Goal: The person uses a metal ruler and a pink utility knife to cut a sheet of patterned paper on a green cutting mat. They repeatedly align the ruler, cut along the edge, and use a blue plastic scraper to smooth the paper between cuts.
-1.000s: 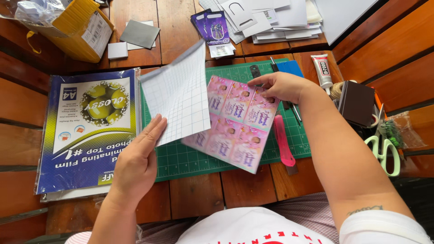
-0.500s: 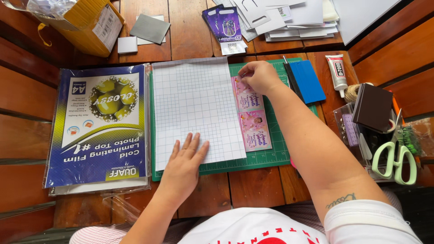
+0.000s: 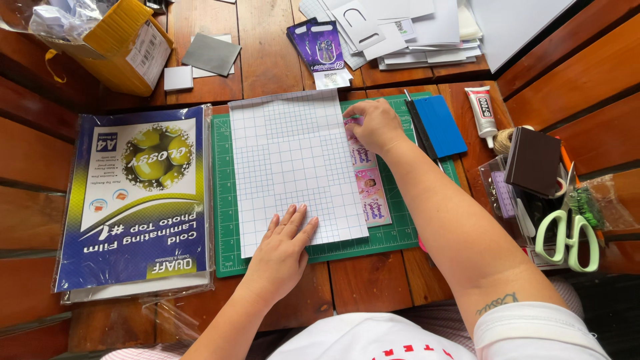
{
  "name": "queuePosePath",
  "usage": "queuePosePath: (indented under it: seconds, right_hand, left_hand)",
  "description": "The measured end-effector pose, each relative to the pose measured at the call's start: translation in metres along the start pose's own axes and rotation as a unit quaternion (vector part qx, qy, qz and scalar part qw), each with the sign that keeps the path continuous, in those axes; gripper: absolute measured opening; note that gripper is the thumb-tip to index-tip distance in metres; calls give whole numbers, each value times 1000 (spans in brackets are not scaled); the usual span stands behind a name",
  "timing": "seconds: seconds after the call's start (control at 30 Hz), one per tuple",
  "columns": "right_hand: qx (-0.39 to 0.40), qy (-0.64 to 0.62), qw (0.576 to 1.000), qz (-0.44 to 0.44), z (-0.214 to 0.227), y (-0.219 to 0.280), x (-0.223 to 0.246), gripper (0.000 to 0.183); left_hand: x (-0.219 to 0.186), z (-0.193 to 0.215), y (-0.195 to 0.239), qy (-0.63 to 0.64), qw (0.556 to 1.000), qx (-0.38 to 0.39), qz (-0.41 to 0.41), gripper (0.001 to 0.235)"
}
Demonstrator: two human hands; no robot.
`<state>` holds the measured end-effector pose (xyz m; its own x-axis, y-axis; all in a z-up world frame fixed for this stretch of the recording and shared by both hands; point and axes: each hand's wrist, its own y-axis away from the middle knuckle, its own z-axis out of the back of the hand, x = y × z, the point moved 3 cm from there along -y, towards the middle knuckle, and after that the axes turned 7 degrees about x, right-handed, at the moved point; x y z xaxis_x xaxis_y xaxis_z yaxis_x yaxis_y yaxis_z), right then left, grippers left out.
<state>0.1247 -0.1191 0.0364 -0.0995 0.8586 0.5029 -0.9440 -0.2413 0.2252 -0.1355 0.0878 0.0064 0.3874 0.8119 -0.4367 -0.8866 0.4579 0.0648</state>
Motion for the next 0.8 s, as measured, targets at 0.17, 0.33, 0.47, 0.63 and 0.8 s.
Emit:
queuePosePath:
  seconds: [0.17, 0.33, 0.47, 0.63, 0.8]
  right_hand:
    - [-27, 3, 996, 85, 33, 37, 4, 32]
    - [-57, -18, 995, 75, 65, 123, -16, 32]
    - [-24, -16, 992, -127, 58, 182, -46, 41]
    - [98, 33, 952, -290, 30, 224, -37, 69]
    - [18, 44, 967, -252, -1, 229, -63, 76]
  left_hand:
    - [1, 6, -2, 20, 1000, 10, 5, 61]
    - [3, 11, 6, 78, 996, 17, 26, 56]
    - [6, 10, 13, 150, 987, -12, 59, 53]
    - [-3, 7, 12, 92, 995, -36, 26, 53]
    - [-9, 1, 7, 51, 998, -26, 18, 56]
